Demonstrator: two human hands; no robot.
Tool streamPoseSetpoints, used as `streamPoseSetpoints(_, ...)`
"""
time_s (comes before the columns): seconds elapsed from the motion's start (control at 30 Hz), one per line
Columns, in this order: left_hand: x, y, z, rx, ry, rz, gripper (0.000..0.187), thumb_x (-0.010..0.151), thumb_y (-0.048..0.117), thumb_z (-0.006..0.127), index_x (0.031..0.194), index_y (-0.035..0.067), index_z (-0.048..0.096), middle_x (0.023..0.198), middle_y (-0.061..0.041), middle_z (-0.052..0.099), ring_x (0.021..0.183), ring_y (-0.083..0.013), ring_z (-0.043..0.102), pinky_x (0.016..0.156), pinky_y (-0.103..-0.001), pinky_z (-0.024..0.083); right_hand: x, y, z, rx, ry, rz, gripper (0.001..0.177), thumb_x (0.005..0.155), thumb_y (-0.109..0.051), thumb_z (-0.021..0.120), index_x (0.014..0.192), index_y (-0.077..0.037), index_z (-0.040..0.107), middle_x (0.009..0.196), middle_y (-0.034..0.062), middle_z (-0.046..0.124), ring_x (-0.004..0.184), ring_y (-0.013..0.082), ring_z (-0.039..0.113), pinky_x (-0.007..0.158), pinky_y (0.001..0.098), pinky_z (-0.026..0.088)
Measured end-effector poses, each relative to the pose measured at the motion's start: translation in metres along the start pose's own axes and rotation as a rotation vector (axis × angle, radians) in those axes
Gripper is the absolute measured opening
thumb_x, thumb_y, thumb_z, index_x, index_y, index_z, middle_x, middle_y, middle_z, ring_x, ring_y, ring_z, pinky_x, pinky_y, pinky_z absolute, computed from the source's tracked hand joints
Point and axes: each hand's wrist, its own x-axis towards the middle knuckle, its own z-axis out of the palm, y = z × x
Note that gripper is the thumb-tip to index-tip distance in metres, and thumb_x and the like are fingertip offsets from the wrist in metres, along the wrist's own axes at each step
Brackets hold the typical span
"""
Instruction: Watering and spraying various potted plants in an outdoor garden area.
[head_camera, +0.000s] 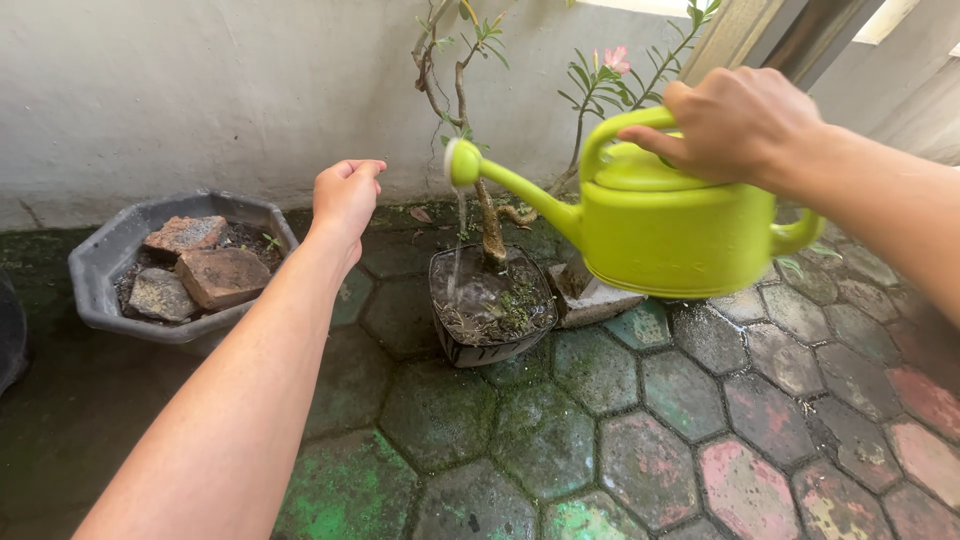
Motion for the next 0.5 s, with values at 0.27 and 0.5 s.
streamPoseSetpoints(0.27, 0.006, -0.011, -0.012, -0.013, 0.021, -0.005, 0.023, 0.087, 0.021, 0.051, 0.101, 0.011, 0.067, 0.078, 0.001, 0.054, 0.077, -0.0092, 0.049, 0.078, -0.022, 0.04, -0.037, 0.021, -0.003, -0.216, -0.15, 0.03, 0.069, 0.095, -0.071, 0.019, 0.089, -0.017, 0.061, 0.05, -0.0003, 0.065, 0.034, 0.0081, 0.063, 0.038, 0.0195, 0.055)
streamPoseSetpoints(0.5, 0.012, -0.019, -0.015, -0.034, 0.036, 0.0, 0.023, 0.086, 0.022, 0.053, 0.1, 0.011, 0.067, 0.079, 0.001, 0.055, 0.077, -0.0094, 0.049, 0.079, -0.023, 0.04, -0.041, 0.053, 0.051, -0.364, -0.066, 0.111, 0.071, 0.094, -0.078, 0.016, 0.079, -0.025, 0.062, 0.05, -0.0056, 0.064, 0.037, 0.006, 0.061, 0.04, 0.0161, 0.048)
